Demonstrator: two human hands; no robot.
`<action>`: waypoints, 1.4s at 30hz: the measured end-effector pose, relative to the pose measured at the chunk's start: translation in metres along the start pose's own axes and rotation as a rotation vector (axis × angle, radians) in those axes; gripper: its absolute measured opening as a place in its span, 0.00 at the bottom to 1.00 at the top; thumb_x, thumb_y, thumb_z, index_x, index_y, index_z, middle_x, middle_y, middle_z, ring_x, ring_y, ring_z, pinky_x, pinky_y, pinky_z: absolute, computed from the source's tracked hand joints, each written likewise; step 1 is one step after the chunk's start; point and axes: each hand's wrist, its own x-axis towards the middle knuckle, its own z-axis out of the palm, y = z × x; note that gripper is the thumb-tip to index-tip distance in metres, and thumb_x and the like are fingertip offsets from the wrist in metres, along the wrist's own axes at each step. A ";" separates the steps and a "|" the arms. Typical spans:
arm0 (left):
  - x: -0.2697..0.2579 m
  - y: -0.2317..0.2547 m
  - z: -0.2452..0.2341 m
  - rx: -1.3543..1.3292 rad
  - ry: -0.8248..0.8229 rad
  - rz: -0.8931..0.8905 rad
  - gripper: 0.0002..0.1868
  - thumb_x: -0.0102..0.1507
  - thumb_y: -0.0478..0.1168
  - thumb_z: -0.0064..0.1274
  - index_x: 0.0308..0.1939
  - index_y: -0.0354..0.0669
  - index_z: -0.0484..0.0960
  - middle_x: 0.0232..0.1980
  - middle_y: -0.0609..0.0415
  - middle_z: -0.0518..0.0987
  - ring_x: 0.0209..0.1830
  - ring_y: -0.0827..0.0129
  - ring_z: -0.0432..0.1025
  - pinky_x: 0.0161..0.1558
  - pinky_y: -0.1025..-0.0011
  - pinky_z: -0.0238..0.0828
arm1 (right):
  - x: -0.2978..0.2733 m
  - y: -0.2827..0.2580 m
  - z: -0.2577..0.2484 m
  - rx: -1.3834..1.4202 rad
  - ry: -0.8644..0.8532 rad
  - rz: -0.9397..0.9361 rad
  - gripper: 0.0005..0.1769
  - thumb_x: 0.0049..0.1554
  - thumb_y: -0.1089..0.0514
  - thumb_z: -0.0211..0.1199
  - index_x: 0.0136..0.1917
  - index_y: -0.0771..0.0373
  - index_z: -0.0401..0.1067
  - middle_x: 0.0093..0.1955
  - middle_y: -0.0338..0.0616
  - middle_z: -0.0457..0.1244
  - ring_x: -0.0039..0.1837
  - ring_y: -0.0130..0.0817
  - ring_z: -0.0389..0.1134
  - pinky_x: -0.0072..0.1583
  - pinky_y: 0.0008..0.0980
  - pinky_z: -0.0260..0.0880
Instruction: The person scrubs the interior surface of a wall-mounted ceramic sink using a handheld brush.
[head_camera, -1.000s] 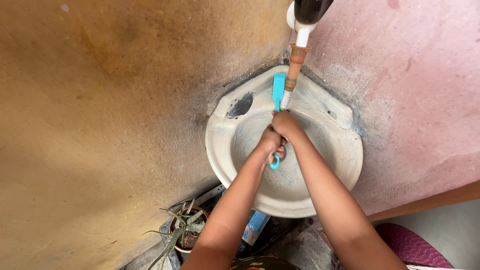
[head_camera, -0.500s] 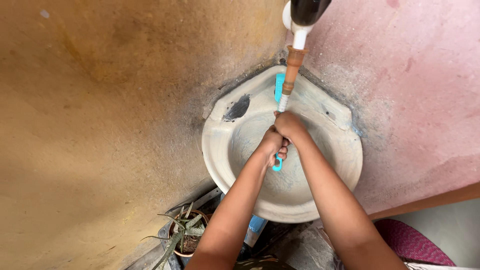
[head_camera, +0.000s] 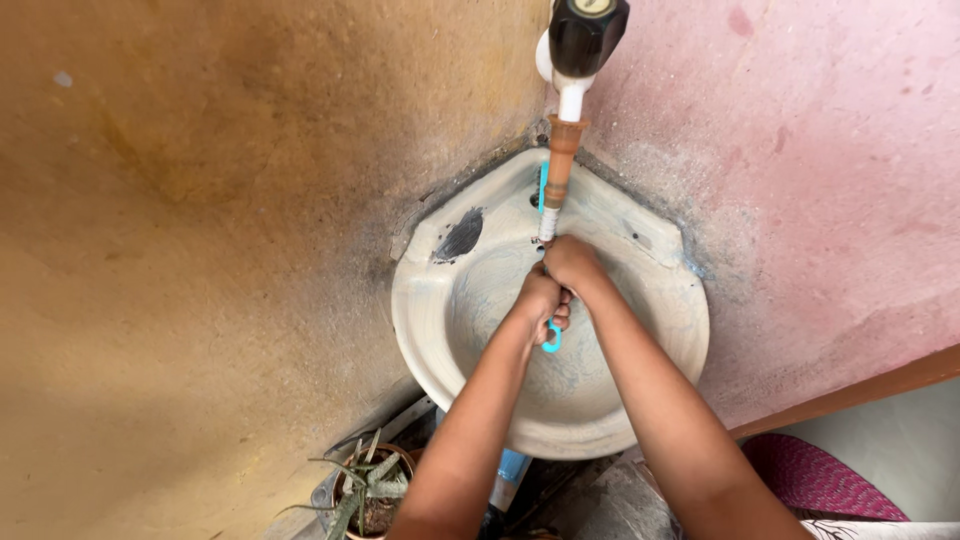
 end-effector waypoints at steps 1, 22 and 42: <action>-0.006 0.000 -0.006 0.031 0.000 0.007 0.08 0.71 0.38 0.28 0.50 0.50 0.64 0.23 0.58 0.62 0.14 0.78 0.50 0.13 0.75 0.44 | -0.006 -0.002 0.005 0.035 0.038 -0.043 0.26 0.66 0.44 0.48 0.53 0.68 0.77 0.49 0.67 0.69 0.53 0.61 0.71 0.55 0.54 0.70; 0.011 0.005 -0.024 0.047 -0.029 0.001 0.06 0.71 0.38 0.29 0.48 0.50 0.63 0.23 0.58 0.63 0.14 0.77 0.50 0.14 0.75 0.44 | -0.014 -0.021 -0.001 0.110 0.038 0.068 0.27 0.66 0.40 0.51 0.54 0.67 0.76 0.46 0.63 0.69 0.50 0.59 0.72 0.52 0.52 0.70; 0.038 0.017 0.004 -0.035 -0.057 0.014 0.08 0.69 0.36 0.29 0.38 0.44 0.65 0.19 0.59 0.61 0.13 0.78 0.49 0.13 0.75 0.44 | 0.031 0.000 -0.025 0.484 -0.160 -0.003 0.17 0.63 0.53 0.55 0.46 0.71 0.74 0.35 0.52 0.66 0.31 0.38 0.62 0.33 0.47 0.63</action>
